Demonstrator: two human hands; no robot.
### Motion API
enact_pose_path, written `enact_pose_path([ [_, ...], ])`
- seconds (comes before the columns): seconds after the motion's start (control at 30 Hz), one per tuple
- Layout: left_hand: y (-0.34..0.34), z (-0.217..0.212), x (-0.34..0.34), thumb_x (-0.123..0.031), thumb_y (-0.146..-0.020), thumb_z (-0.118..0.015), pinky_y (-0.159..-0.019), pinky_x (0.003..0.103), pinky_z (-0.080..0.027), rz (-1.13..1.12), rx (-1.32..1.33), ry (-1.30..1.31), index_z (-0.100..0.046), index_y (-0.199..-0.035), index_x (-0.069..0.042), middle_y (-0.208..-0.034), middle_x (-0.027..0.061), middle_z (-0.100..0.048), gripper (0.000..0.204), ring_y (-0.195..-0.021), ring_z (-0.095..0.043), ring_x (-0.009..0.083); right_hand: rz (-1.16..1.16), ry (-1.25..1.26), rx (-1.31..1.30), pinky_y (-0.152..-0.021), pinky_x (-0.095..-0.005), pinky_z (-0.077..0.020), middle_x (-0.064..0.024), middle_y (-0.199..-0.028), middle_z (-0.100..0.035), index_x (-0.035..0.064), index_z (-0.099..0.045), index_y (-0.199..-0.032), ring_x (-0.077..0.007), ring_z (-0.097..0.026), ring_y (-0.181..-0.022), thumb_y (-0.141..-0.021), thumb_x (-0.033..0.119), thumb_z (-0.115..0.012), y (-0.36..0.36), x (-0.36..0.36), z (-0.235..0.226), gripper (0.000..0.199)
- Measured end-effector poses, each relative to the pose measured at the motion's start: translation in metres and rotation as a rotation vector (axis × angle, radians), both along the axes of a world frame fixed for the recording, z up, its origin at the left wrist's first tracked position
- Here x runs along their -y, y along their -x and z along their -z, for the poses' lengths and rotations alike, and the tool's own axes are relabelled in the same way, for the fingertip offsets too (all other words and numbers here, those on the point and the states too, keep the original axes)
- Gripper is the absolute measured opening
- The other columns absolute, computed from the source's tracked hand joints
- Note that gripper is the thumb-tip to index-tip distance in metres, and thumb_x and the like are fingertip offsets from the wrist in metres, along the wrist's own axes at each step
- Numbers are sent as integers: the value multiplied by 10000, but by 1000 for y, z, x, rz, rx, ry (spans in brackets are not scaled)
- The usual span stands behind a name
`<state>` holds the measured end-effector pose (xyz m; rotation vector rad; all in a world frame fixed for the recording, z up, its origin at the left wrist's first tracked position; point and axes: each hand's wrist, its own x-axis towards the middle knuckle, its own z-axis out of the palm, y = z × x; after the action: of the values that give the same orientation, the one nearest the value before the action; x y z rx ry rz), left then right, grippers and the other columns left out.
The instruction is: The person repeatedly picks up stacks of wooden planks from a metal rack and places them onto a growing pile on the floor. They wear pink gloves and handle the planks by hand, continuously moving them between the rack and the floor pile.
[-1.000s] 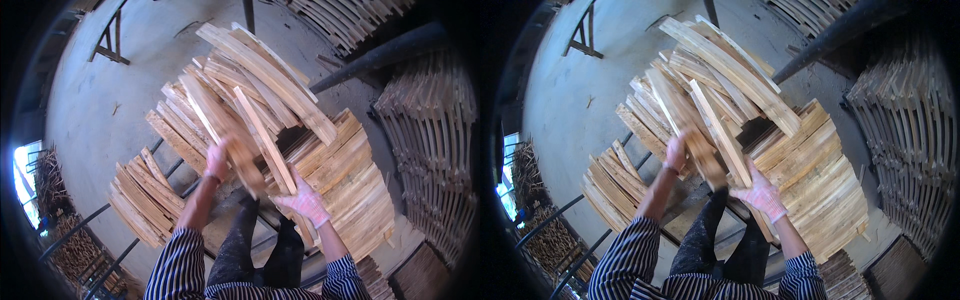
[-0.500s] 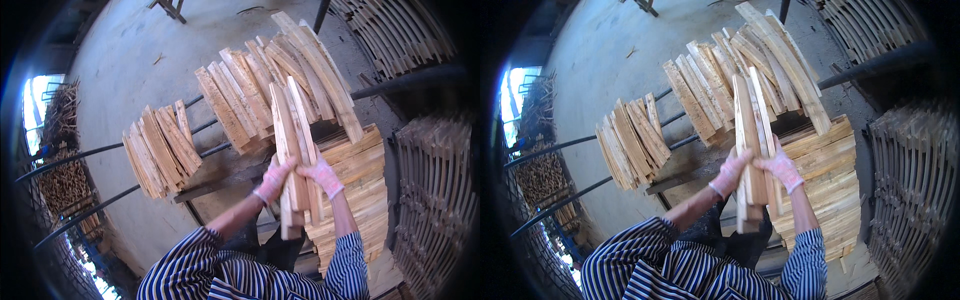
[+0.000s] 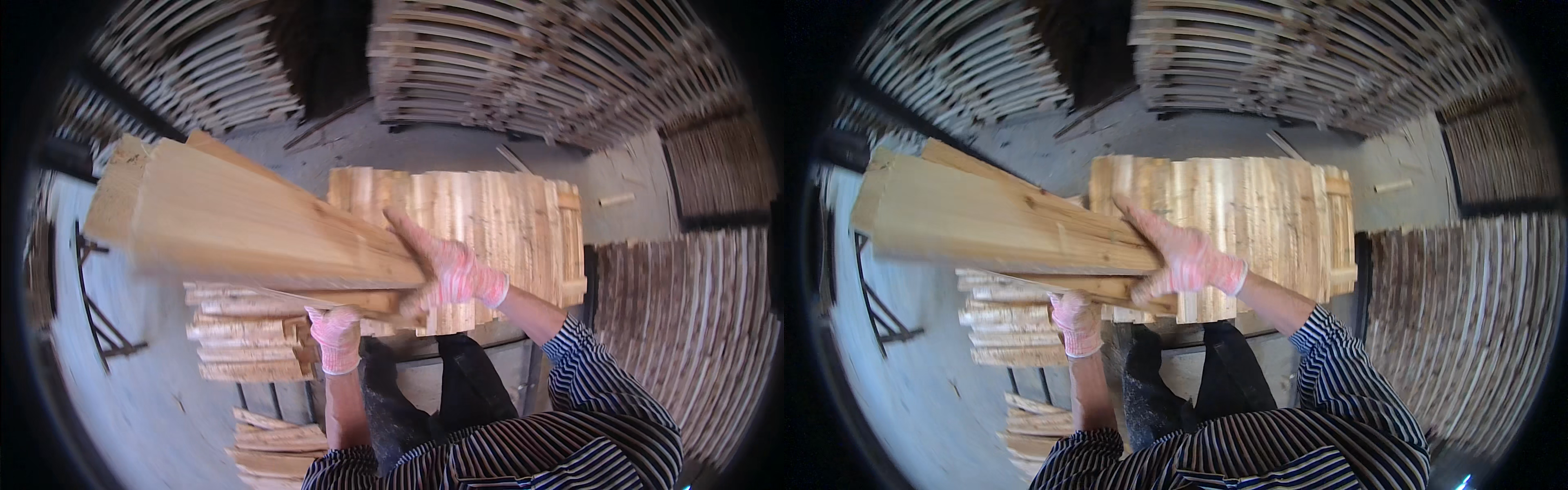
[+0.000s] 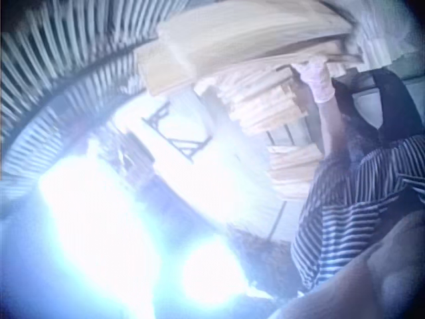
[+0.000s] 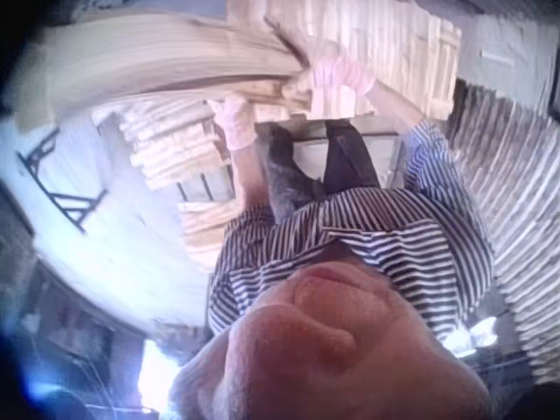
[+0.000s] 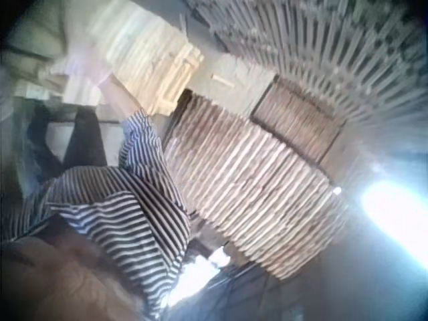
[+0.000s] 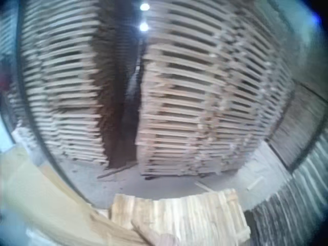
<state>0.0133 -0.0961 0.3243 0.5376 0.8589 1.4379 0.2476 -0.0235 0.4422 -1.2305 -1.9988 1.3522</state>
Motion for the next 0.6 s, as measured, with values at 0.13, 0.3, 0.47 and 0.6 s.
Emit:
enact_pose_path([
  [0.13,-51,4,-19,-342,-801,-877,-1016,424,-524,268,-725,-141,-422,-1473,-85,-1367,114,-578,851,-1231,-594,267,140,74,-363,-1144,-369,-420,-160,-1494,-482,88,-243,-1578,-285,-511,-1357,-694,369,-922,-76,11,29,1149],
  [0.3,-132,16,-74,-368,-720,-931,-1137,469,-416,841,-844,-100,-405,-1473,-57,-1391,98,-563,970,-1304,-523,257,378,465,-320,-1120,-353,-440,-145,-1477,-512,86,-276,-1567,-258,-527,-1338,-776,387,-849,-154,46,116,1022],
  [0.47,-215,-25,-125,-285,-694,-952,-1060,453,-498,866,-628,-208,-476,-1414,-46,-1316,90,-616,895,-1209,-594,243,186,83,307,-1151,-371,-404,-214,-1508,-477,30,-282,-1566,-314,-494,-1377,-795,517,-783,-186,18,166,1041],
  [0.6,-251,11,-140,-140,-734,-873,-927,415,-583,766,-312,92,-591,-1289,-8,-1158,101,-695,636,-1033,-689,239,531,160,-16,-1199,-405,-340,-250,-1538,-431,40,-273,-1584,-343,-412,-1445,-777,553,-803,-235,51,123,1093],
])
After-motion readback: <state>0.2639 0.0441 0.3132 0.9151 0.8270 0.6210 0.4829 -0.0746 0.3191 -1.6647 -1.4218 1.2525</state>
